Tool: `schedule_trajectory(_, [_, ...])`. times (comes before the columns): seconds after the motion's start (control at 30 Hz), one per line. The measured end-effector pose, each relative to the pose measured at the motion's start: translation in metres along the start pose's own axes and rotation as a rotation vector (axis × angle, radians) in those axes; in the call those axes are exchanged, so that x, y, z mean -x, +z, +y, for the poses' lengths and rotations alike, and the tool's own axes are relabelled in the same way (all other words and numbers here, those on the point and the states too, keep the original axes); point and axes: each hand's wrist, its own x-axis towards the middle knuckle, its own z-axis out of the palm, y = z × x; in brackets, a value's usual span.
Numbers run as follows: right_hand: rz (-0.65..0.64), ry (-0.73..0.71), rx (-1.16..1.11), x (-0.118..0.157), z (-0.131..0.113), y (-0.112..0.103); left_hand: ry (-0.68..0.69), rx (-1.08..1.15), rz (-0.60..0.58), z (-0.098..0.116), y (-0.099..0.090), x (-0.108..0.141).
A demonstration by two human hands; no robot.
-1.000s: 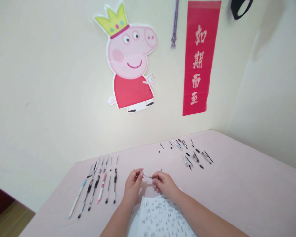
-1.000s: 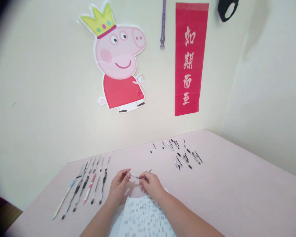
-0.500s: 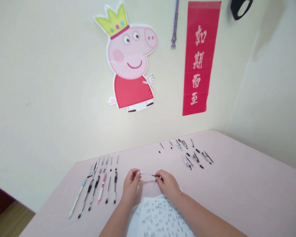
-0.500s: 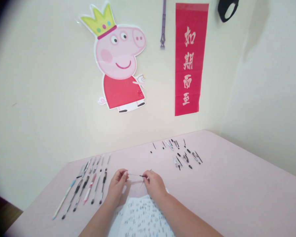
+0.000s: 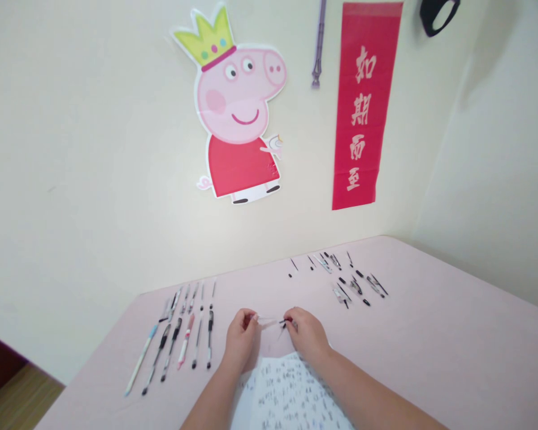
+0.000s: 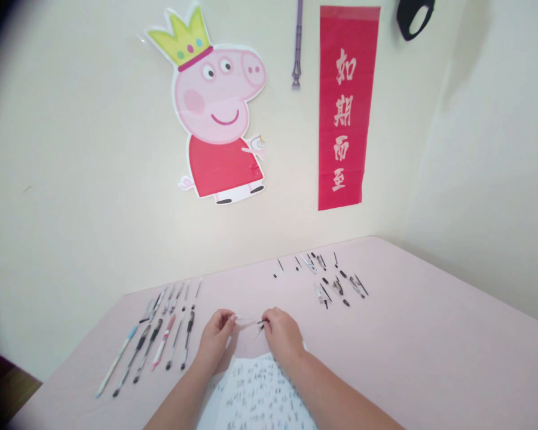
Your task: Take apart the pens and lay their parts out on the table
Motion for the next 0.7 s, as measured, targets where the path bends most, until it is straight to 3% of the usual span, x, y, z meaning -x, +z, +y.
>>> schedule_trajectory(0.23, [-0.022,-0.045,0.004,0.0009,-0.002,-0.0013,0.03,-0.102,-0.077,0.0005,0.0054,0.003])
schedule_trajectory(0.53, [-0.042,-0.04,-0.047,0.0011,-0.0032,-0.0011,0.18,-0.392,-0.213,-0.0029,0.0073,0.0047])
schedule_trajectory(0.7, [-0.049,-0.06,-0.033,0.0014,-0.0024,0.0013,0.232,-0.395,-0.256,-0.005,0.0076,0.0047])
